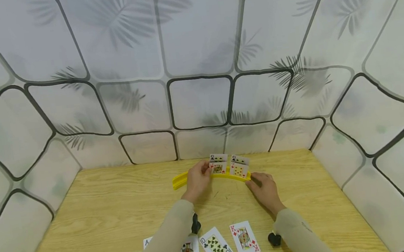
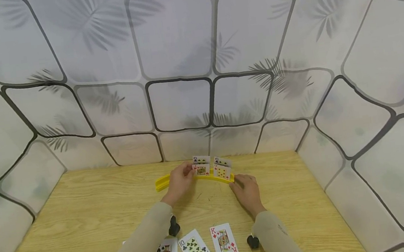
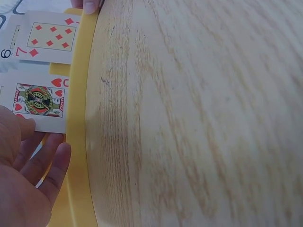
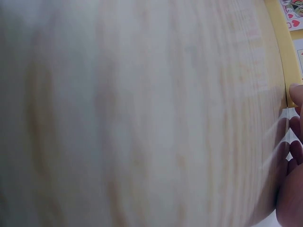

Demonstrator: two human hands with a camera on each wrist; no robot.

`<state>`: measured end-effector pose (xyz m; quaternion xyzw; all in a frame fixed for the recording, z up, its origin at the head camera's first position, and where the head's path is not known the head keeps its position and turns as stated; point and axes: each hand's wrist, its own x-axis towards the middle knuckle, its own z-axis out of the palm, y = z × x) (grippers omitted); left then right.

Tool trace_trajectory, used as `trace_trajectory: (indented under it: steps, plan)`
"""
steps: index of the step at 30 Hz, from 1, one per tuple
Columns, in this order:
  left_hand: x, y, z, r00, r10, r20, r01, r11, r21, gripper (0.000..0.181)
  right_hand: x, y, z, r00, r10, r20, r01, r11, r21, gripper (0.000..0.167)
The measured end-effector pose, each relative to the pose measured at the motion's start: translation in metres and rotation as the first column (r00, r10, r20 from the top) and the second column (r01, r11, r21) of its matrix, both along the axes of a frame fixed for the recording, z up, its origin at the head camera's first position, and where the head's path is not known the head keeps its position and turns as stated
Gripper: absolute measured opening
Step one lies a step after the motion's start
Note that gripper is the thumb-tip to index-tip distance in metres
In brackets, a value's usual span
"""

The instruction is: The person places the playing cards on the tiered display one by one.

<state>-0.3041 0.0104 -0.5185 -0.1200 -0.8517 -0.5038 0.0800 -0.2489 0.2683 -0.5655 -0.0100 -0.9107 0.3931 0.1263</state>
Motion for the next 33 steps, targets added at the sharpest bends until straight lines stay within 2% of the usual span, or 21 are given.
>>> trace_trajectory:
  steps: [9,23,30,33]
  plan:
    - [-0.003,0.000,-0.002,1.000,0.001,-0.015,-0.001,1.000,-0.020,0.016,-0.001,0.000,-0.001,1.000,0.002,0.010,-0.002,1.000,0.005,0.049]
    - [-0.001,-0.005,-0.003,1.000,-0.025,-0.011,0.026,1.000,0.010,0.018,0.000,0.000,0.000,1.000,0.001,-0.002,-0.001,1.000,0.011,0.049]
    - [0.002,-0.016,-0.004,0.999,-0.036,0.029,0.035,0.999,0.034,0.024,0.001,-0.001,0.000,0.999,-0.002,-0.032,0.003,1.000,0.030,0.046]
    - [0.005,-0.025,-0.002,0.999,-0.040,0.021,0.039,0.999,0.038,0.026,0.001,-0.002,0.000,0.999,-0.004,-0.048,0.006,0.999,0.034,0.045]
